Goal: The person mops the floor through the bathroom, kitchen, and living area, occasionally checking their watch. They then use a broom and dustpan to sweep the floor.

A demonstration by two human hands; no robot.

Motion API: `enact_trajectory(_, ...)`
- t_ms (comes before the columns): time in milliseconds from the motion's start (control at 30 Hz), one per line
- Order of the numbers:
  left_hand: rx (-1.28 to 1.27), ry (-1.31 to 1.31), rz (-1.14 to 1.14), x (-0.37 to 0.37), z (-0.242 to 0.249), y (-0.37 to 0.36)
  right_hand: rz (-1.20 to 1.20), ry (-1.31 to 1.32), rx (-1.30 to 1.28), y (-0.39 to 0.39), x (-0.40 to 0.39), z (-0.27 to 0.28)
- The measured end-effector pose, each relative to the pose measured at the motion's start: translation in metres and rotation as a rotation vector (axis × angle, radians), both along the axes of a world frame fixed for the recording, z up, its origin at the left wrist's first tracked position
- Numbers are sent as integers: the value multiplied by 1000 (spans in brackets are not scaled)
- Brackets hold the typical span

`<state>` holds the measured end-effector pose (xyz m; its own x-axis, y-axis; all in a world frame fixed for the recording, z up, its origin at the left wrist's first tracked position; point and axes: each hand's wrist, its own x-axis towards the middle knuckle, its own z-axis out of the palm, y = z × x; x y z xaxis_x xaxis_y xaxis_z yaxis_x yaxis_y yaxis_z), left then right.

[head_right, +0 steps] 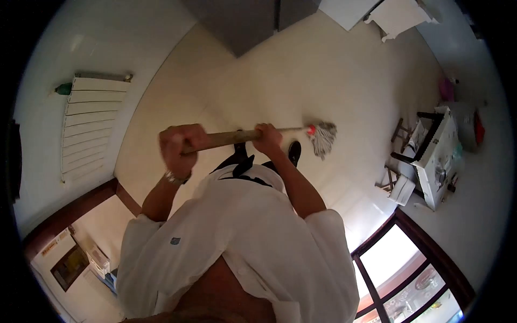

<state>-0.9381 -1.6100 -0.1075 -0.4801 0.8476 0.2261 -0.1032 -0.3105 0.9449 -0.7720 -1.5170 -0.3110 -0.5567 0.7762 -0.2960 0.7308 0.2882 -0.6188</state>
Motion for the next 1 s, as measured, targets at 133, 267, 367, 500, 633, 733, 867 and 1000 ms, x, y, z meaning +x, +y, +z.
enact_trajectory(133, 119, 39, 177, -54, 29, -59, 291, 70, -18, -16, -106, 11)
enact_trajectory(267, 180, 358, 251, -84, 34, -102, 442, 331, -15, -35, -183, -1)
enact_trajectory(367, 117, 662, 343, -83, 31, -121, 559, 477, -36, -48, -224, -26)
enact_trajectory(500, -70, 1022, 410, -83, 31, -138, 637, 644, -58, -66, -244, -37)
enact_trajectory(633, -261, 1041, 530, -96, 49, -146, 561, 603, -89, -84, -254, -33)
enact_trajectory(733, -19, 705, 597, -133, 34, -137, 537, 396, -129, -68, -239, 2)
enact_trajectory(867, -122, 661, 548, -132, 38, -113, 435, 411, -145, -53, -196, -8)
enact_trajectory(1000, 0, 531, 366, -129, 23, -83, 359, 298, -226, -40, -142, -8)
